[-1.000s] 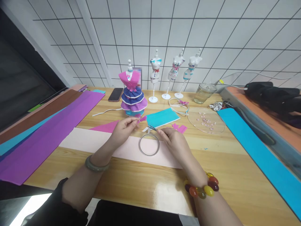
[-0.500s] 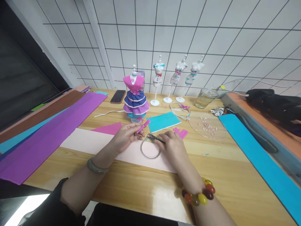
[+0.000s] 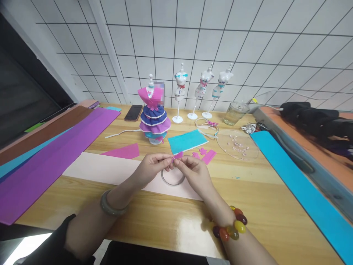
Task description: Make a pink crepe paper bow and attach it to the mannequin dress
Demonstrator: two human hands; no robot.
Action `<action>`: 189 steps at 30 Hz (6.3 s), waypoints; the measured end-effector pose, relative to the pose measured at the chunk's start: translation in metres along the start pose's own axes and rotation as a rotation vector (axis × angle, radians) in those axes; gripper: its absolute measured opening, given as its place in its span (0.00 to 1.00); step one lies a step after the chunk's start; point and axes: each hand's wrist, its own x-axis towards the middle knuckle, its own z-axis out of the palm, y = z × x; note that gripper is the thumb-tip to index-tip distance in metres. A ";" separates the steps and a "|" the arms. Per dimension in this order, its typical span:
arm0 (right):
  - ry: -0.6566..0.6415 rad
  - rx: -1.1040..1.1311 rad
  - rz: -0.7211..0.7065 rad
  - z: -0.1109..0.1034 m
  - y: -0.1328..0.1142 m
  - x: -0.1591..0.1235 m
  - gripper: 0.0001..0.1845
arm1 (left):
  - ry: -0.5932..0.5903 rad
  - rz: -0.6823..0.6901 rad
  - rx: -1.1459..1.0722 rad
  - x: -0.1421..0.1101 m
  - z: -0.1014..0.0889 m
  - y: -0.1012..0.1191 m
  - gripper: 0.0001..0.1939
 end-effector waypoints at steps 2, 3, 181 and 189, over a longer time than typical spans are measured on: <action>-0.008 0.009 -0.002 0.000 0.000 0.000 0.09 | 0.003 -0.002 0.007 0.000 0.000 -0.001 0.11; -0.014 0.011 -0.003 0.000 0.000 0.000 0.09 | 0.004 -0.008 0.010 0.000 0.000 -0.002 0.11; 0.071 0.309 0.168 -0.005 0.007 0.003 0.23 | 0.196 -0.137 -0.345 0.007 -0.001 -0.012 0.23; 0.101 0.193 0.073 -0.002 0.005 0.005 0.21 | 0.087 -0.080 -0.207 0.004 0.000 -0.016 0.27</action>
